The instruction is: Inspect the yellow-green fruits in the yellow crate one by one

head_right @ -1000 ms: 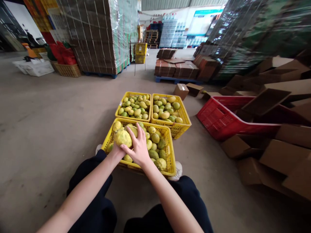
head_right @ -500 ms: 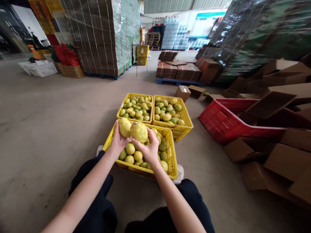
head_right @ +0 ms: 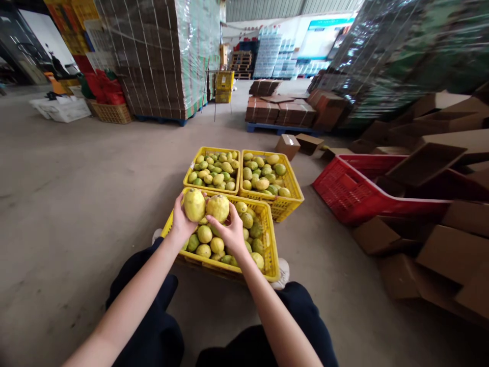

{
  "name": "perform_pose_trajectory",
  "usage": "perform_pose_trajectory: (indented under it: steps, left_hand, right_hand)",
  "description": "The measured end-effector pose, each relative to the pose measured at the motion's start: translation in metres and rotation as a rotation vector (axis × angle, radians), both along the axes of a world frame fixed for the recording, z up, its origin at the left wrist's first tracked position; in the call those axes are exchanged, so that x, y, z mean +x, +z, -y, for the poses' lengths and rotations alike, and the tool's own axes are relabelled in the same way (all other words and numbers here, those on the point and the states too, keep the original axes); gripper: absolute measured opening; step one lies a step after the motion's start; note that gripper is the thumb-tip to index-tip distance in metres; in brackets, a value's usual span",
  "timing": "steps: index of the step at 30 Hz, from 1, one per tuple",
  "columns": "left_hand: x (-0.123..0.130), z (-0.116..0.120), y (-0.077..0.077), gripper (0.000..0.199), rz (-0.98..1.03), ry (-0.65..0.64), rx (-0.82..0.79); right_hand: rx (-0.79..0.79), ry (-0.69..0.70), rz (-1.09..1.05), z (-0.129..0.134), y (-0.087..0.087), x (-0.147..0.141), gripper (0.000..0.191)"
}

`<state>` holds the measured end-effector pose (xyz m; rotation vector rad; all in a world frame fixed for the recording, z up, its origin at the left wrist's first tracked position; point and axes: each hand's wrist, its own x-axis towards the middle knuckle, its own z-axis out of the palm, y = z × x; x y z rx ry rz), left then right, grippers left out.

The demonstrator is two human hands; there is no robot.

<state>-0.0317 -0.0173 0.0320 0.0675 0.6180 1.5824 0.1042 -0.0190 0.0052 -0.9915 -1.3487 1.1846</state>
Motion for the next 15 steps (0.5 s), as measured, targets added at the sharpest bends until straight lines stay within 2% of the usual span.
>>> perform_pose_trajectory:
  steps: [4, 9, 13, 15]
  left_hand:
    - [0.001, 0.003, 0.005, 0.038, 0.035, -0.029, 0.016]
    - [0.004, 0.001, 0.007, 0.037, 0.051, -0.058, -0.013]
    - [0.004, 0.000, 0.005, 0.037, 0.033, -0.051, -0.030]
    - [0.003, -0.001, 0.004, 0.036, 0.034, -0.053, -0.030]
  right_hand:
    - [-0.049, -0.028, -0.012, -0.003, 0.004, 0.004, 0.057]
    - [-0.203, -0.015, -0.182, -0.007, 0.002, 0.001, 0.041]
    - [-0.195, 0.027, -0.212, -0.009, -0.005, -0.005, 0.038]
    - [-0.141, 0.019, -0.125, -0.010, -0.009, -0.006, 0.044]
